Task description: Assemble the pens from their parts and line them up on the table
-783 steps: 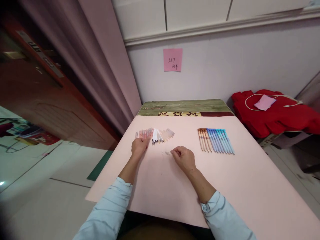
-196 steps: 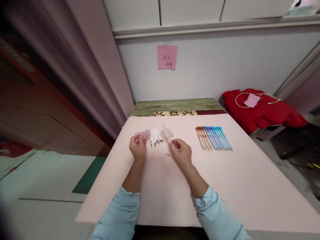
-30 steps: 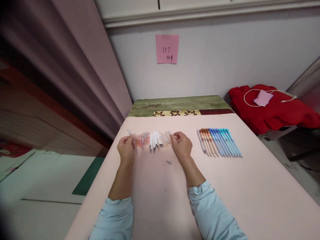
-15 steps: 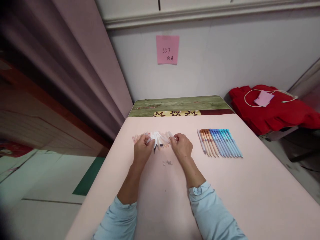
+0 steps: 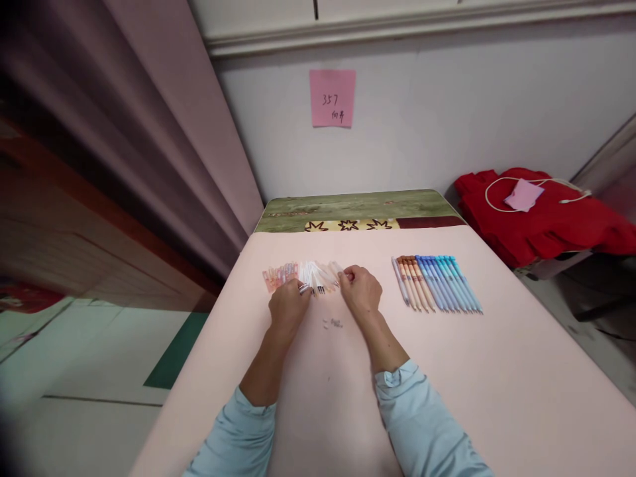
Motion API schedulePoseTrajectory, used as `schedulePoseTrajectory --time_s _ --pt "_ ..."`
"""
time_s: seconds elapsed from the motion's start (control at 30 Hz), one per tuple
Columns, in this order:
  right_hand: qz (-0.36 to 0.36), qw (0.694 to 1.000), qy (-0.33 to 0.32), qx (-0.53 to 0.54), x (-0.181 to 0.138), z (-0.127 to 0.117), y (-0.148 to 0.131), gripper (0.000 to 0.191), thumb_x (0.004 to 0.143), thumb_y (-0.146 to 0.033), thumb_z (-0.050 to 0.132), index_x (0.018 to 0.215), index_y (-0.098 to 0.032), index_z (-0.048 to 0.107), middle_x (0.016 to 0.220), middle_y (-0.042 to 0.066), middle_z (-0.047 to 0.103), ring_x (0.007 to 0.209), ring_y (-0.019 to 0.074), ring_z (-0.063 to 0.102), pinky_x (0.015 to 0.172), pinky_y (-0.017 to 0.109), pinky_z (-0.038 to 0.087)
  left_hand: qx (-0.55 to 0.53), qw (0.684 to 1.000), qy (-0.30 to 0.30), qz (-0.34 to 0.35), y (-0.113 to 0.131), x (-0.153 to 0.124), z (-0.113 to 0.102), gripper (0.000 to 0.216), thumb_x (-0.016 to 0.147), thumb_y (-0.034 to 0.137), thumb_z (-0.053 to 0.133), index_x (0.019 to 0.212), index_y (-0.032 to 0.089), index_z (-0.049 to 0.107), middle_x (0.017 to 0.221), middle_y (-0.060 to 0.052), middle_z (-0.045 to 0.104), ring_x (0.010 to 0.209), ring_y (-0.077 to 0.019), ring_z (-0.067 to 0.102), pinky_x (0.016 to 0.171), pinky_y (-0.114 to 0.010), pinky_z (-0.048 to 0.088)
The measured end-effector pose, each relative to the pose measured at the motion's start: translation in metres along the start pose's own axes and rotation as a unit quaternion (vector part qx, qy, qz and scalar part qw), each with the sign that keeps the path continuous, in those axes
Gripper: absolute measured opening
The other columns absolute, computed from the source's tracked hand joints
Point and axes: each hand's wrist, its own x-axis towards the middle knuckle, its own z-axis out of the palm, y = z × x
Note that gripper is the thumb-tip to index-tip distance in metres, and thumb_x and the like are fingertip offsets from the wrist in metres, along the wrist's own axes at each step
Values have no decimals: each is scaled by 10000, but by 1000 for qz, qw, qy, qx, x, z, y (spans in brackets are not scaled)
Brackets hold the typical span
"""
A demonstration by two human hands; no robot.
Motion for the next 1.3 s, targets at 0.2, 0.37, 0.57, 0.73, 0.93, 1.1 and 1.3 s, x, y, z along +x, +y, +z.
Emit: schedulePoseTrajectory --time_s 0.2,0.37,0.57,0.73,0.93,1.1,1.3 --pt "-1 999 22 24 -1 0 0 203 782 -393 578 736 -244 708 706 14 681 635 178 550 577 291 319 -37 999 12 -21 -3 1 1 108 791 279 567 783 202 643 786 -109 683 819 -272 645 668 -326 413" --pt "-14 975 30 222 -2 5 -1 234 782 -421 622 780 -199 697 647 5 641 580 147 529 572 271 386 -326 941 92 -16 -8 7 3 144 767 305 607 676 201 569 574 -2 563 572 -164 532 582 -269 372" --pt "5 856 -155 493 -3 12 -6 378 688 -441 756 935 -158 710 718 29 683 565 129 554 544 249 432 -674 733 94 -5 -4 11 2 259 761 371 675 703 175 517 640 9 616 415 -48 344 436 -209 256" --pt "-19 850 -182 494 -4 13 -2 310 702 -413 772 870 -155 726 630 -1 637 524 106 496 516 233 368 -697 708 112 13 -3 9 2 268 772 368 692 717 156 538 664 -8 640 432 -38 380 438 -196 273" --pt "-36 846 -224 483 -6 14 0 280 724 -392 766 855 -150 717 593 -20 584 508 88 431 493 220 299 -690 715 110 7 -2 8 3 261 777 370 689 746 151 550 706 -30 670 438 -38 383 432 -193 285" --pt "-42 846 -225 482 -6 15 1 284 731 -401 760 861 -153 712 590 -26 569 501 83 407 491 220 277 -681 725 101 14 -2 8 2 259 783 371 683 733 152 554 682 -22 659 435 -41 377 434 -194 290" --pt "-38 846 -228 480 -6 15 0 291 723 -414 757 860 -162 710 601 -22 575 513 95 428 501 228 306 -673 734 88 21 -2 6 3 268 792 372 680 713 165 529 670 -5 650 439 -46 372 436 -191 288"
